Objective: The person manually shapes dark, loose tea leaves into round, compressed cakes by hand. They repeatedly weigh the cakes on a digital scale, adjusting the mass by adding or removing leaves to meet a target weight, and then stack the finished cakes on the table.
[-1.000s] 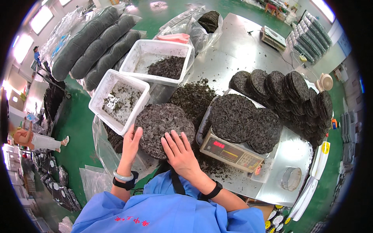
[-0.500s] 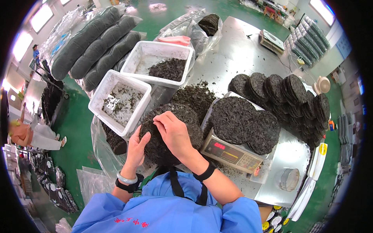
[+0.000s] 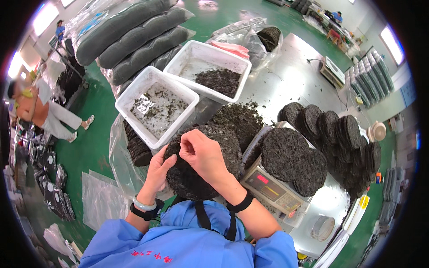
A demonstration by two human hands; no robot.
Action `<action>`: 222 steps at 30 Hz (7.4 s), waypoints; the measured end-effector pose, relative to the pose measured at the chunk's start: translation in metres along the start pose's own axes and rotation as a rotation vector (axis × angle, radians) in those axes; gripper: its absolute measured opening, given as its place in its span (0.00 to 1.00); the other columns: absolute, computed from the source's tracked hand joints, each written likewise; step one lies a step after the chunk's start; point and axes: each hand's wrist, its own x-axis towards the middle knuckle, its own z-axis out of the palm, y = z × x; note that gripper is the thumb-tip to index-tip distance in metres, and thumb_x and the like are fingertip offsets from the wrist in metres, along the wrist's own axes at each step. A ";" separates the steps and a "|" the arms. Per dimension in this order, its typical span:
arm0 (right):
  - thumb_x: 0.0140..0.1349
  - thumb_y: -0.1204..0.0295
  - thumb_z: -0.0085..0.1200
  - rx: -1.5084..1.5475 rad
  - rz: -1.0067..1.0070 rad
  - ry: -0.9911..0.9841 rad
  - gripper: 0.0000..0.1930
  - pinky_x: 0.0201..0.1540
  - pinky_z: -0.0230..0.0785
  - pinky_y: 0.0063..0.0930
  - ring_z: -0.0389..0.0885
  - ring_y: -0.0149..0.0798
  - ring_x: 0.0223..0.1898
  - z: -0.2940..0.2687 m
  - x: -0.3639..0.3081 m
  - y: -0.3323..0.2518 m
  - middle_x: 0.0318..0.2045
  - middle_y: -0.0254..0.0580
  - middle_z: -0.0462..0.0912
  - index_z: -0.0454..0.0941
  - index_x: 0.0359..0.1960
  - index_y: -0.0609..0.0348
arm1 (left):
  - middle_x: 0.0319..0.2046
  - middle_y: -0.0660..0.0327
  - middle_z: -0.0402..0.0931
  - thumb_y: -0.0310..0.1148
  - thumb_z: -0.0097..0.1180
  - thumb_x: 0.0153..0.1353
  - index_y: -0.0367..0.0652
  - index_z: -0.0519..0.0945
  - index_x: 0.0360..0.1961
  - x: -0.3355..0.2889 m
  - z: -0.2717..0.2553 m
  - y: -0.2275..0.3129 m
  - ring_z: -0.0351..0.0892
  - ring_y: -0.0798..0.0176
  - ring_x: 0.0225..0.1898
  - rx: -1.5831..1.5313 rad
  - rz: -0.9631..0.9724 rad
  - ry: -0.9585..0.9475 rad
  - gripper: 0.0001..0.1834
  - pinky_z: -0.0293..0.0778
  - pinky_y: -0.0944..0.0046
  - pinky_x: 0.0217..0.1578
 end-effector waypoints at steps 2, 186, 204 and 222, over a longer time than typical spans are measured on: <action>0.54 0.78 0.58 0.066 0.062 -0.002 0.07 0.31 0.72 0.29 0.80 0.43 0.28 0.008 0.005 -0.002 0.29 0.43 0.78 0.76 0.35 0.59 | 0.50 0.66 0.73 0.29 0.54 0.67 0.33 0.66 0.62 -0.002 -0.006 0.002 0.70 0.77 0.47 -0.091 -0.014 0.013 0.25 0.68 0.74 0.49; 0.49 0.75 0.58 -0.602 0.235 0.108 0.05 0.37 0.72 0.39 0.76 0.47 0.36 -0.019 -0.102 0.113 0.28 0.42 0.74 0.73 0.24 0.58 | 0.37 0.59 0.78 0.36 0.44 0.71 0.37 0.76 0.45 0.025 0.010 -0.098 0.78 0.62 0.40 -0.652 -0.674 0.011 0.14 0.77 0.66 0.43; 0.46 0.72 0.58 -0.569 -0.199 0.272 0.08 0.39 0.66 0.32 0.69 0.42 0.34 -0.008 -0.080 0.029 0.28 0.38 0.69 0.71 0.26 0.57 | 0.55 0.59 0.74 0.37 0.45 0.71 0.38 0.74 0.56 0.033 0.003 -0.070 0.75 0.63 0.54 -0.730 -0.689 -0.178 0.18 0.73 0.64 0.55; 0.54 0.79 0.59 -0.358 0.358 0.562 0.03 0.32 0.68 0.33 0.76 0.45 0.29 -0.127 -0.199 0.043 0.25 0.44 0.77 0.77 0.29 0.63 | 0.59 0.54 0.68 0.37 0.54 0.64 0.39 0.70 0.60 0.140 -0.032 0.033 0.64 0.57 0.63 1.261 0.379 0.021 0.25 0.56 0.60 0.64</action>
